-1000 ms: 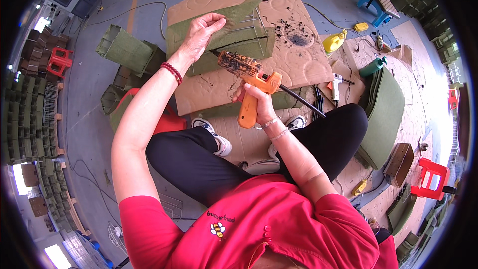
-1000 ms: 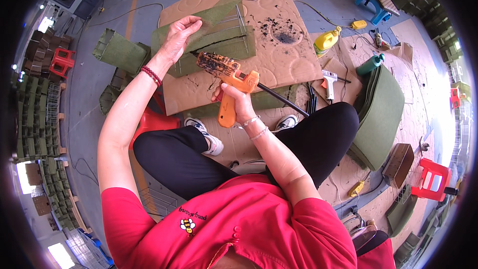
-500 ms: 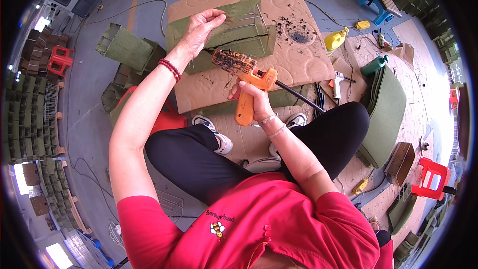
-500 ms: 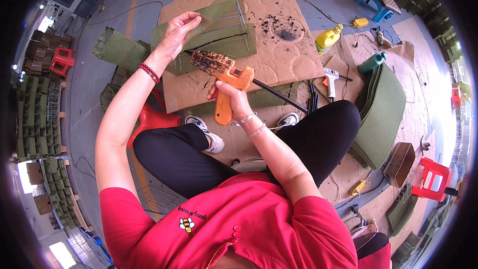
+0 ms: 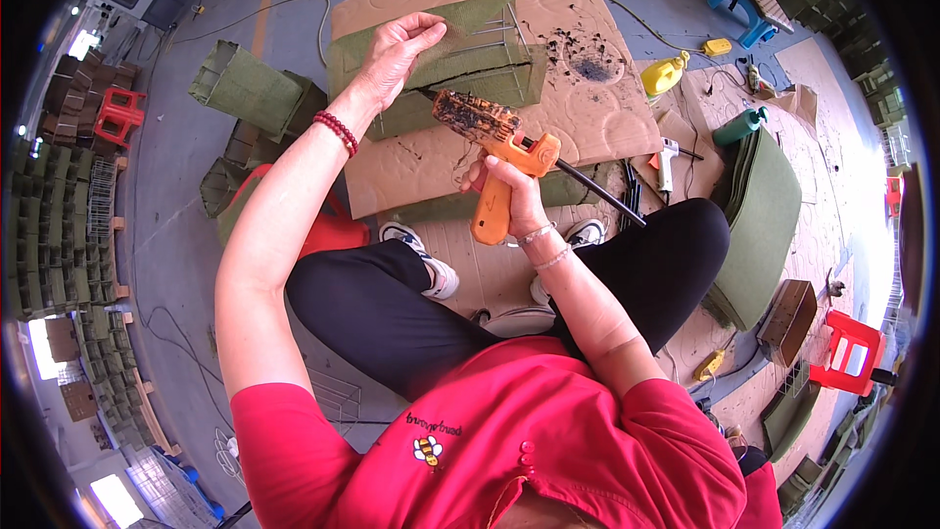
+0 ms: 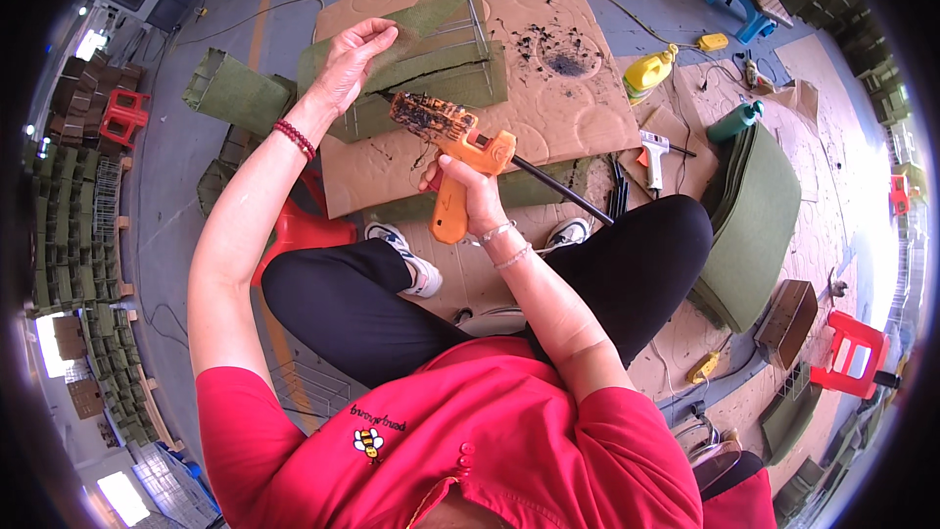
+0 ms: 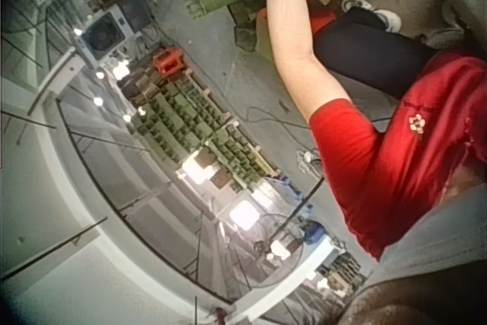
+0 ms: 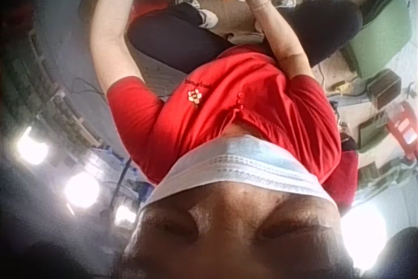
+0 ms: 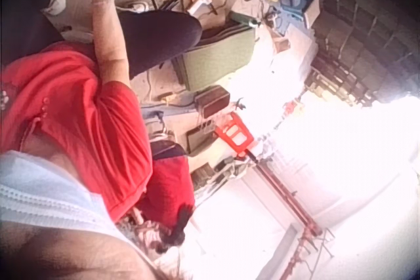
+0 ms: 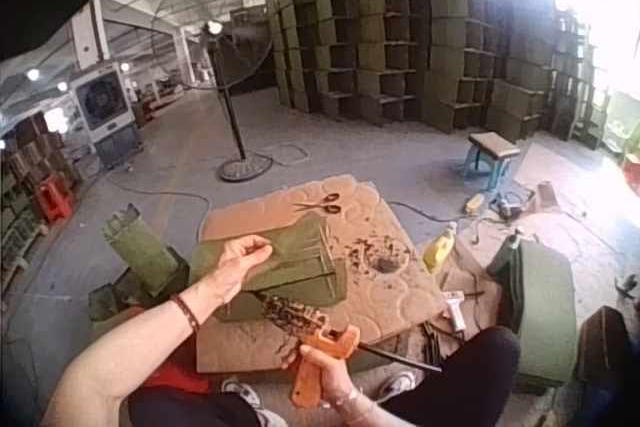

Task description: Using a glue gun and scissors to wrap a wire storage rack frame with green fabric.

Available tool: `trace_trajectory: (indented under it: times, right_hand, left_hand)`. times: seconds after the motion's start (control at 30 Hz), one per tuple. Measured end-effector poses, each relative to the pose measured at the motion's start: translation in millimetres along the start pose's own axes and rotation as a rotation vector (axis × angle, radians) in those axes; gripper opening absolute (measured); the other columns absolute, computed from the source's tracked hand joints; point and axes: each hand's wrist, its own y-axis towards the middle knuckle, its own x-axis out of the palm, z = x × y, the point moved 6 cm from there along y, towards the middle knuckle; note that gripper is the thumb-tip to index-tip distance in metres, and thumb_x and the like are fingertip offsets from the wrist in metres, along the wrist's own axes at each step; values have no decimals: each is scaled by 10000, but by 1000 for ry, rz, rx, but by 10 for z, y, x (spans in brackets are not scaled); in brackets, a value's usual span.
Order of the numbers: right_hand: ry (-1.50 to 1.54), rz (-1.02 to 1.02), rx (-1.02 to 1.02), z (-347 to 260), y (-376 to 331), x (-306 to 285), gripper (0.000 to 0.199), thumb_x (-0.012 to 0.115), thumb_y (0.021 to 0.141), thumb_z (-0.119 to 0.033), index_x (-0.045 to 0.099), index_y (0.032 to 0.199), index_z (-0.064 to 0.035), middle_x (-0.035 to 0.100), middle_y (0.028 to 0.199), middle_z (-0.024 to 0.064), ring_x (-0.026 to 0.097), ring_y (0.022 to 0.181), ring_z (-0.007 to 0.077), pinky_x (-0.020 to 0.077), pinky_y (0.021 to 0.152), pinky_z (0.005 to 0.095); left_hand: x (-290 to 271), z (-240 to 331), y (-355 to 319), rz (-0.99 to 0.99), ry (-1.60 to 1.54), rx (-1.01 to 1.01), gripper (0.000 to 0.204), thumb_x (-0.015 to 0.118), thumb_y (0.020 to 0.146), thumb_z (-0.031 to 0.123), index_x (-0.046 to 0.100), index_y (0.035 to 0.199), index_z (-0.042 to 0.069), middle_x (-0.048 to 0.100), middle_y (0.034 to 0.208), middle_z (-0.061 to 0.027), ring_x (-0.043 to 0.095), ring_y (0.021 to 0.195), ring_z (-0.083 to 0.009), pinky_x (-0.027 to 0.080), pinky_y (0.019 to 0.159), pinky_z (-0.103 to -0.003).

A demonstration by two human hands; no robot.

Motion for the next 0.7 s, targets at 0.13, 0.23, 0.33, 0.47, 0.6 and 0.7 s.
trace_trajectory:
  times: [0.13,0.23,0.33,0.47,0.6,0.7]
  right_hand:
    - [-4,-10,6,-11,-4,18,184,578,847,-124,513,964,2,597,772,120,624,704,254,518,689,364]
    - [-26,-31,10,9,6,44,187,575,851,-128,513,969,3,597,767,117,624,707,248,519,690,365]
    - [-33,-60,8,11,16,86,191,573,854,-133,516,974,4,599,765,110,623,709,238,518,691,361]
    - [-72,-18,32,44,22,128,235,594,834,-178,514,983,-15,578,724,108,611,698,258,478,682,357]
    - [-74,-12,61,83,51,131,233,594,832,-176,513,980,-15,575,718,106,611,694,259,479,673,359]
    - [-62,-20,66,90,65,128,232,594,833,-175,516,981,-15,581,723,109,613,697,260,484,683,359]
  left_hand:
    - [-4,18,15,0,1,4,139,658,886,160,653,981,59,632,889,31,536,811,-21,416,741,-164]
    - [-22,12,33,1,-12,-5,133,665,880,153,654,975,61,640,888,28,543,800,-20,418,726,-154]
    - [2,28,44,-5,-24,-7,127,670,875,143,655,973,63,648,895,24,553,810,-22,423,728,-154]
    - [-8,50,47,-12,-35,-2,115,668,876,135,655,967,65,652,903,19,566,842,-28,432,755,-161]
    - [-74,31,77,-47,-17,-32,135,652,885,128,641,1004,66,643,952,16,566,921,-49,429,863,-187]
    - [-80,59,86,-38,-12,-26,134,652,884,123,640,1004,65,645,956,12,568,926,-54,431,870,-187]
